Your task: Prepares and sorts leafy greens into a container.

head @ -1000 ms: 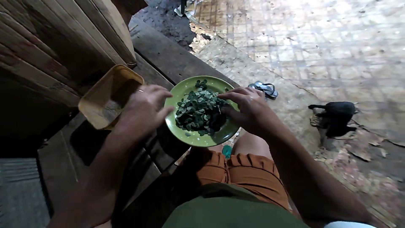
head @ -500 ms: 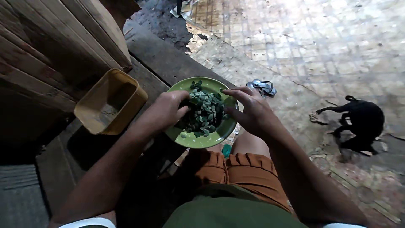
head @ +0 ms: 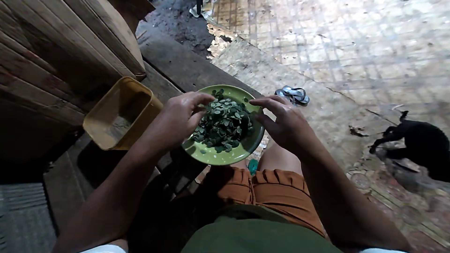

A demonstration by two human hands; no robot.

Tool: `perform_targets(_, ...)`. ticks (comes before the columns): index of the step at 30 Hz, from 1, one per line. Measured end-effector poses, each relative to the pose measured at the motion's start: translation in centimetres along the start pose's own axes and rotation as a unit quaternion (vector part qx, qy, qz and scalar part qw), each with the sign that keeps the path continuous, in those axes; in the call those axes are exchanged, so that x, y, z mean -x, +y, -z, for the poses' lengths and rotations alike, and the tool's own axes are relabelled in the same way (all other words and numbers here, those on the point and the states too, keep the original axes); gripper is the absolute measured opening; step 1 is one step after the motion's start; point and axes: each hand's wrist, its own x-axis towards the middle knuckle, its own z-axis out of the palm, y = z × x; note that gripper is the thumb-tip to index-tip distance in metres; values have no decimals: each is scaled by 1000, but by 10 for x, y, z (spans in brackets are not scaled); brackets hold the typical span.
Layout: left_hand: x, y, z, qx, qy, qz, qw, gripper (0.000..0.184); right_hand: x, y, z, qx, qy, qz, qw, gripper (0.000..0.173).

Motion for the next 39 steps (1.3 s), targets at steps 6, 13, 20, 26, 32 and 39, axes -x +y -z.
perform_targets(6,8,-9,-14,-16,-34,12,999,19,5,-1,6,-2,8,-14,1000,27)
perform_targets(13,-5,-2,-36,-22,-9,-28,999,23,16,2,10,6,23,-27,999,21)
perform_targets(20,-13,-4,-51,-50,-83,-56,994,27,20,5,10,11,27,-26,999,21)
perform_targets(26,-14,-5,-23,-16,3,-38,999,19,20,5,9,6,28,-31,999,20)
perform_targets(32,-15,6,-5,27,27,7,999,28,20,4,7,4,25,-25,999,20)
perform_targets(39,-4,0,-5,27,31,-12,999,26,14,6,13,23,11,8,1000,16)
